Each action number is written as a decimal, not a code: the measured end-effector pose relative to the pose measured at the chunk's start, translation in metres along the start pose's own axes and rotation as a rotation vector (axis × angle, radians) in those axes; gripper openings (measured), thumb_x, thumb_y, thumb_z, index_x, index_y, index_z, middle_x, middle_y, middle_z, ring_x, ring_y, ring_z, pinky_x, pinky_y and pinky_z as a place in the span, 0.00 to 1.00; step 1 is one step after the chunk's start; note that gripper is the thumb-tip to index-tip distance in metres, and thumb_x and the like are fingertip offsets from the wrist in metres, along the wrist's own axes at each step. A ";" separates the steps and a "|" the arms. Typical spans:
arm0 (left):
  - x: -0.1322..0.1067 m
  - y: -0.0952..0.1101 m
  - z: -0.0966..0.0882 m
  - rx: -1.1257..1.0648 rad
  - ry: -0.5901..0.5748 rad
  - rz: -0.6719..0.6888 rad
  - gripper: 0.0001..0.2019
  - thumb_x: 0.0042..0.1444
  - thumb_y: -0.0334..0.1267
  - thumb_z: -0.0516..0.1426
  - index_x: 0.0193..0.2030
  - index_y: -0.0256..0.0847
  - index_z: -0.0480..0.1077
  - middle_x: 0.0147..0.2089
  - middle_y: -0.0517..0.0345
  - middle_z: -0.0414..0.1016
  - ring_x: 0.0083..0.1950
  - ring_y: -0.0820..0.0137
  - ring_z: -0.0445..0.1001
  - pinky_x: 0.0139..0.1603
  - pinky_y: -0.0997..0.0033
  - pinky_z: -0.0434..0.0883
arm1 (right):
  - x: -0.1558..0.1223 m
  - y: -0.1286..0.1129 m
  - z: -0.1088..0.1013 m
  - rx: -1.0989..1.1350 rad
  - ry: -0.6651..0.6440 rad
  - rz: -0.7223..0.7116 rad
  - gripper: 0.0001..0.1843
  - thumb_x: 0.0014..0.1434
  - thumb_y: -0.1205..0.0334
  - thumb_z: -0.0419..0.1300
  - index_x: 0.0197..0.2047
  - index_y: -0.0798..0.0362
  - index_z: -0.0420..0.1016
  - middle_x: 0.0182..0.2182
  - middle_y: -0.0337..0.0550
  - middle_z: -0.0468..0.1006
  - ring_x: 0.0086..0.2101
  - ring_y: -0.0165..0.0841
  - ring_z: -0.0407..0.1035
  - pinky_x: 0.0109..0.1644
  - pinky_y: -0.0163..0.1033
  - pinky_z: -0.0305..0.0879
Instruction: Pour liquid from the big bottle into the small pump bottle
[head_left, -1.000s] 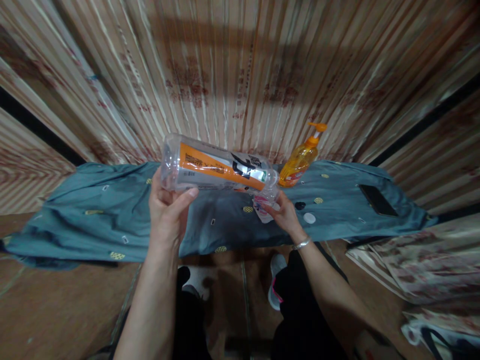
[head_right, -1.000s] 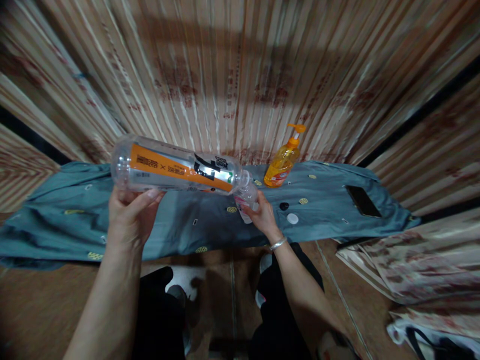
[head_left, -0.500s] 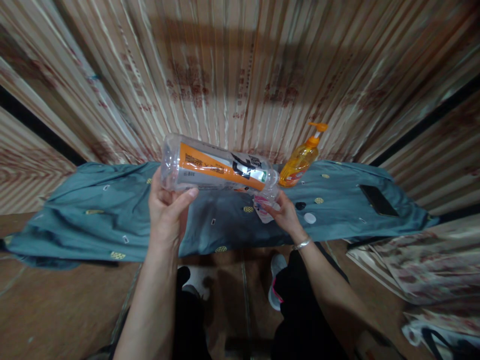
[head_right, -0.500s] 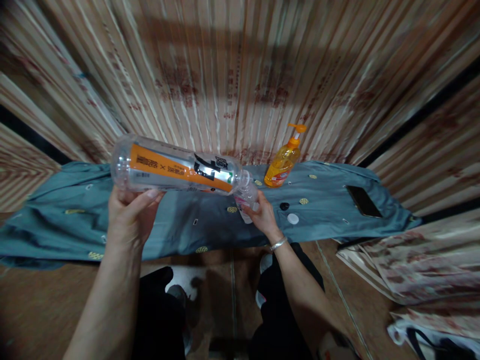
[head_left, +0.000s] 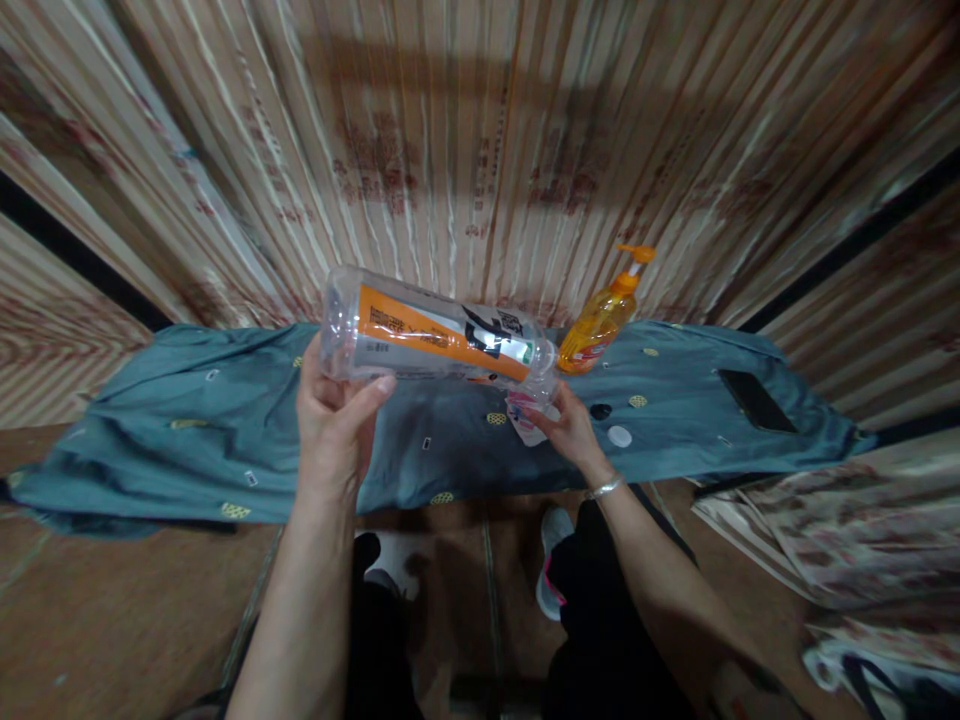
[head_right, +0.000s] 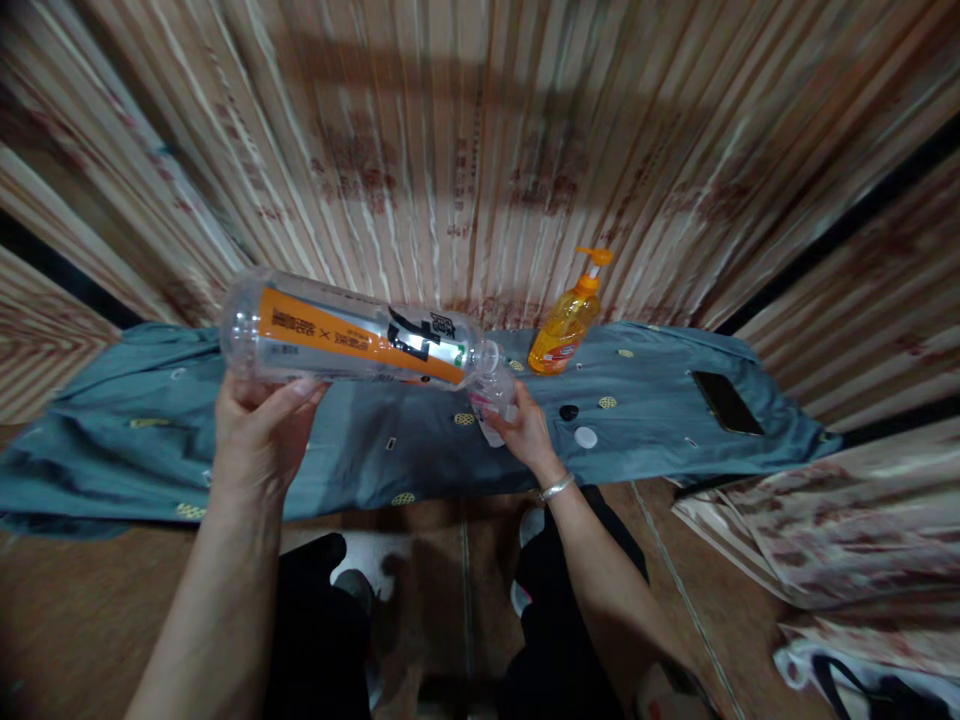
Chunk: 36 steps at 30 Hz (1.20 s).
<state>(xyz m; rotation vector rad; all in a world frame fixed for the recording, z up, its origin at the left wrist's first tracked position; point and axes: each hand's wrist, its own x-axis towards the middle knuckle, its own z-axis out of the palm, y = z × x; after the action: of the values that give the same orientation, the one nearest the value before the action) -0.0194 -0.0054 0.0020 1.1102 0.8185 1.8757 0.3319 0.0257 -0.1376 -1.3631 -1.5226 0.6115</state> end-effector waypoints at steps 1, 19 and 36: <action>0.000 0.000 0.000 -0.002 -0.002 0.001 0.37 0.40 0.52 0.94 0.57 0.58 0.91 0.62 0.57 0.95 0.67 0.49 0.93 0.80 0.39 0.87 | 0.000 0.000 0.000 -0.003 0.000 -0.003 0.31 0.62 0.45 0.83 0.65 0.43 0.85 0.57 0.52 0.98 0.57 0.59 0.92 0.64 0.61 0.88; 0.001 -0.001 -0.001 0.022 -0.027 0.013 0.38 0.41 0.55 0.94 0.59 0.59 0.91 0.62 0.56 0.94 0.68 0.47 0.92 0.80 0.36 0.87 | 0.000 0.001 0.000 -0.016 -0.013 -0.020 0.30 0.64 0.47 0.82 0.66 0.43 0.84 0.58 0.52 0.97 0.58 0.59 0.92 0.66 0.63 0.89; 0.001 0.005 0.000 0.010 -0.022 -0.028 0.36 0.41 0.51 0.94 0.56 0.57 0.90 0.63 0.57 0.94 0.68 0.50 0.91 0.85 0.36 0.83 | 0.002 0.004 0.001 -0.006 -0.010 -0.006 0.31 0.63 0.46 0.82 0.66 0.42 0.84 0.57 0.52 0.97 0.59 0.60 0.91 0.67 0.64 0.88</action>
<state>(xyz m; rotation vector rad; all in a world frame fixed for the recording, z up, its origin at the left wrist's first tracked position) -0.0211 -0.0073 0.0064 1.1178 0.8279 1.8356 0.3327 0.0285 -0.1408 -1.3614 -1.5373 0.6107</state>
